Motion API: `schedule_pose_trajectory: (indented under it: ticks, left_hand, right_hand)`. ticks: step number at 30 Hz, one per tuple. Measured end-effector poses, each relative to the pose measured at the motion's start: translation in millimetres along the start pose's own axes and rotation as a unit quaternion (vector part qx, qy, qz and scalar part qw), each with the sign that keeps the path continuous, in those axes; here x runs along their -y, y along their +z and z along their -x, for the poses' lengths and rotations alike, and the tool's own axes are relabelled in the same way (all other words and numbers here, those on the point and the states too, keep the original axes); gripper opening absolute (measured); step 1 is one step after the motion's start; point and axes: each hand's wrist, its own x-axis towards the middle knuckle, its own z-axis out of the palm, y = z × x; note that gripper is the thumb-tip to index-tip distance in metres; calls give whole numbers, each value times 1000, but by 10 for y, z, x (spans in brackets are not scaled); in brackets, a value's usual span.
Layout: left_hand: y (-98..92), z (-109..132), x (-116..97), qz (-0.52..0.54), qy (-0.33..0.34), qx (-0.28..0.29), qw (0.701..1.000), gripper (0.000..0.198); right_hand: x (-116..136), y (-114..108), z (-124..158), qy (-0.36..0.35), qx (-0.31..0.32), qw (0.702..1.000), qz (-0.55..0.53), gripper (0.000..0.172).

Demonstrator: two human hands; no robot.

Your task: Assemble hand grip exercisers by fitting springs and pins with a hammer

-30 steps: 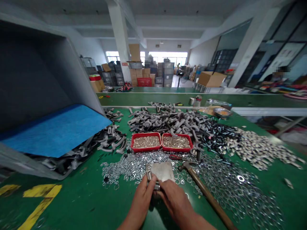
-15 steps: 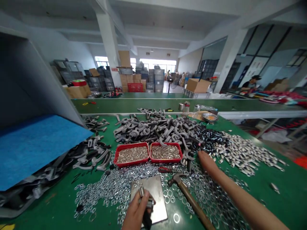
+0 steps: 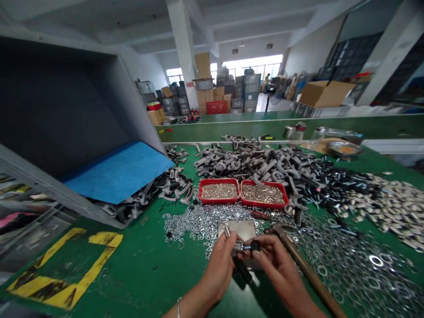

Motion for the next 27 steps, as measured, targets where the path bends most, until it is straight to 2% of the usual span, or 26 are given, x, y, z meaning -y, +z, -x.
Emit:
schedule_pose_trajectory:
  ticks: [2, 5, 10, 12, 14, 15, 17, 19, 21, 23, 25, 26, 27]
  left_hand:
    - [-78, 58, -42, -85, 23, -16, 996, 33]
    - [-181, 123, -107, -209, 45, -25, 977, 41]
    - [-168, 206, -230, -257, 63, 12, 964, 40]
    - [-156, 220, -261, -286, 89, 16, 954, 36]
    - [-172, 217, -268, -330, 119, 17, 936, 32]
    - [-189, 211, -263, -361, 135, 19, 923, 30]
    - [-237, 193, -248, -424, 167, 21, 890, 28]
    - [-290, 179, -241, -462, 193, 26, 865, 26]
    - [-340, 176, -255, -456, 218, 56, 861, 24]
    - [-387, 179, -281, -435, 241, 103, 861, 24]
    - [-439, 174, -296, -435, 235, 137, 858, 24]
    - [-469, 166, -291, -443, 217, 139, 859, 25]
    - [-500, 154, -276, -450, 195, 133, 861, 26]
  right_hand:
    - [-56, 25, 34, -48, 16, 994, 101, 17]
    - [-93, -39, 66, -124, 58, 965, 224, 15]
    - [-29, -38, 87, -178, 69, 952, 241, 22]
    - [9, 2, 68, -173, 91, 955, 223, 19]
    - [36, 59, 45, -87, 114, 978, 151, 14]
    - [43, 93, 37, -14, 126, 988, 93, 23]
    - [44, 161, 35, 118, 154, 981, -12, 43]
    - [35, 218, 49, 158, 152, 975, -29, 48]
    - [23, 256, 70, 155, 130, 979, -7, 48]
    - [6, 277, 85, 215, 176, 959, -58, 53]
    - [-14, 277, 83, 304, 262, 907, -128, 65]
    - [-23, 268, 77, 322, 286, 893, -128, 70]
    - [-29, 253, 68, 308, 290, 902, -90, 71]
